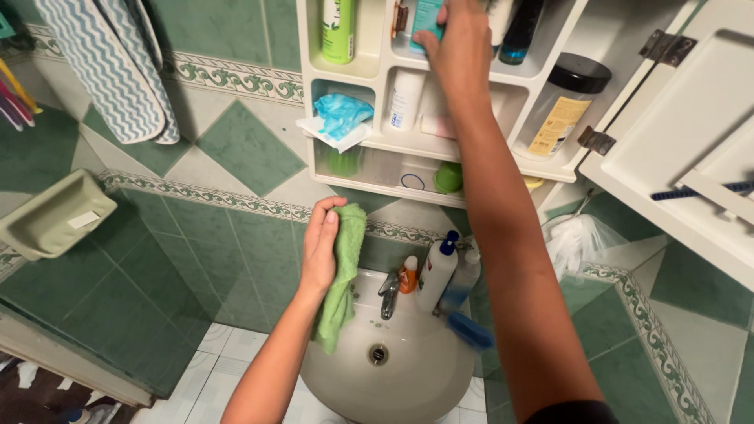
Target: The person wipes various toiletries with a green cloth and places them into a wall-mounted cabinet above the sink. Items handled include a black tube, a white tube, a green tube, a blue box, a small white tube, and a blue packet.
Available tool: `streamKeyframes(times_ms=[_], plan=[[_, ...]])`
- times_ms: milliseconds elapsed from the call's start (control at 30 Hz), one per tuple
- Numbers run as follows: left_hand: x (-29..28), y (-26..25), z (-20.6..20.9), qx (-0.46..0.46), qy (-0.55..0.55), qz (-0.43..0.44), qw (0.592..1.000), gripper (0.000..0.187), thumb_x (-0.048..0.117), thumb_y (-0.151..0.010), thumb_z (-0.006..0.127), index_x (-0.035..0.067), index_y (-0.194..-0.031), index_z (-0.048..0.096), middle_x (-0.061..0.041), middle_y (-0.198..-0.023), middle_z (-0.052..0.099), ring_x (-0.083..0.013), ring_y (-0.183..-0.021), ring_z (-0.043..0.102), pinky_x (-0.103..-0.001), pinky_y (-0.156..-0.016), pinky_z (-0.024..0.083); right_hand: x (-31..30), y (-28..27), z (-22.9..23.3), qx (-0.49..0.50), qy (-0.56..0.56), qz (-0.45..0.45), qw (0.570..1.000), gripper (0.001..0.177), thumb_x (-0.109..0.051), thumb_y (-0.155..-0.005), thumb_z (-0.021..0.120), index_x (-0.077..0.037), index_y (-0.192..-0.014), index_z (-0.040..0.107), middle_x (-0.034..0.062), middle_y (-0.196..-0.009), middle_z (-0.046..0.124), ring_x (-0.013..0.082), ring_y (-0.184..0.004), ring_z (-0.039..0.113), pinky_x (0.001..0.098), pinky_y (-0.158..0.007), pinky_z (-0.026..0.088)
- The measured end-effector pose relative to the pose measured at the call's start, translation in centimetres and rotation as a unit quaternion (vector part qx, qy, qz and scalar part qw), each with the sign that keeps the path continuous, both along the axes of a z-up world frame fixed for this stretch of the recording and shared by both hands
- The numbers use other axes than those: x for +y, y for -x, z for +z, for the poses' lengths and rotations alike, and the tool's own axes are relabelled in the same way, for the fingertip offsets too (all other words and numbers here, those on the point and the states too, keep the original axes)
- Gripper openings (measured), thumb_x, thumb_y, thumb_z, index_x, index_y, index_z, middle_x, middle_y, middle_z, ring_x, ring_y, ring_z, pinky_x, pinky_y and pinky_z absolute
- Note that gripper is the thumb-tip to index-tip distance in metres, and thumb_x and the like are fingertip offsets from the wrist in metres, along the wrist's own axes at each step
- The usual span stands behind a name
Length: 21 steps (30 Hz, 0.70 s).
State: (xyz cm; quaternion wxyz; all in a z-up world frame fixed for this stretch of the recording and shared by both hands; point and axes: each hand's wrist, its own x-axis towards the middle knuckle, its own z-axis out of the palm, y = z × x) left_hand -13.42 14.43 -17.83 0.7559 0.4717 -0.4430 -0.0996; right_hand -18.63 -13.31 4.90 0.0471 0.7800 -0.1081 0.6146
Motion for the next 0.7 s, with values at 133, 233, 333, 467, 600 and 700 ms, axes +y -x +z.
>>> streamKeyframes(times_ms=[133, 233, 333, 467, 600, 700], plan=[[0.1, 0.3, -0.4, -0.003, 0.007, -0.011, 1.0, 0.033, 0.03, -0.109, 0.044, 0.005, -0.126, 0.058, -0.004, -0.108, 0.063, -0.0117, -0.099, 0.056, -0.026, -0.092, 0.045, -0.4, -0.6, 0.1, -0.011, -0.003, -0.019, 1.0, 0.046, -0.011, -0.071, 0.097, -0.003, -0.096, 0.059, 0.0137, -0.093, 0.065, 0.0379, -0.082, 0.065, 0.0475, -0.07, 0.051], [0.4, 0.5, -0.4, -0.012, -0.004, -0.008, 1.0, 0.031, 0.028, -0.109, 0.045, 0.006, -0.124, 0.059, -0.004, -0.107, 0.064, -0.0111, -0.098, 0.057, -0.026, -0.091, 0.046, -0.6, -0.4, -0.2, -0.015, 0.002, -0.005, 1.0, 0.047, -0.012, -0.071, 0.098, -0.002, -0.096, 0.059, 0.0148, -0.092, 0.066, 0.0377, -0.081, 0.065, 0.047, -0.068, 0.05], [0.7, 0.8, 0.3, 0.024, -0.013, -0.034, 0.999, 0.03, 0.029, -0.106, 0.049, 0.006, -0.122, 0.06, -0.002, -0.103, 0.062, -0.0126, -0.093, 0.056, -0.026, -0.087, 0.046, -1.2, 0.2, -0.1, -0.011, -0.01, 0.036, 0.999, 0.036, -0.009, -0.081, 0.093, -0.002, -0.099, 0.063, 0.0139, -0.092, 0.068, 0.0341, -0.082, 0.067, 0.0445, -0.072, 0.053], [0.6, 0.9, 3.0, -0.169, -0.002, 0.083, 0.982, 0.026, 0.02, -0.09, 0.071, 0.001, -0.098, 0.056, -0.009, -0.095, 0.054, -0.0234, -0.089, 0.055, -0.031, -0.084, 0.045, -2.5, 4.0, 1.3, -0.049, 0.081, -0.048, 0.994, 0.019, -0.004, -0.086, 0.085, -0.003, -0.099, 0.072, 0.0153, -0.093, 0.071, 0.0353, -0.085, 0.066, 0.044, -0.074, 0.052], [-3.1, 1.0, 8.0, -0.255, -0.006, 0.115, 0.96, 0.044, 0.014, -0.083, 0.082, -0.001, -0.073, 0.042, -0.015, -0.082, 0.046, -0.0324, -0.077, 0.053, -0.039, -0.072, 0.046, -1.9, 8.3, 1.9, -0.008, -0.02, -0.071, 0.997, 0.012, -0.008, -0.088, 0.083, -0.005, -0.088, 0.071, 0.0125, -0.082, 0.071, 0.0313, -0.078, 0.068, 0.0425, -0.073, 0.053], [-8.1, 0.9, 12.8, -0.317, 0.096, 0.16, 0.93, 0.024, 0.009, -0.091, 0.074, 0.0, -0.093, 0.052, -0.018, -0.095, 0.054, -0.0401, -0.091, 0.058, -0.045, -0.08, 0.048, -1.8, 9.2, 2.1, 0.003, -0.063, -0.082, 0.995, 0.015, -0.01, -0.089, 0.083, -0.006, -0.096, 0.07, 0.0099, -0.086, 0.069, 0.0284, -0.082, 0.069, 0.0409, -0.077, 0.055]])
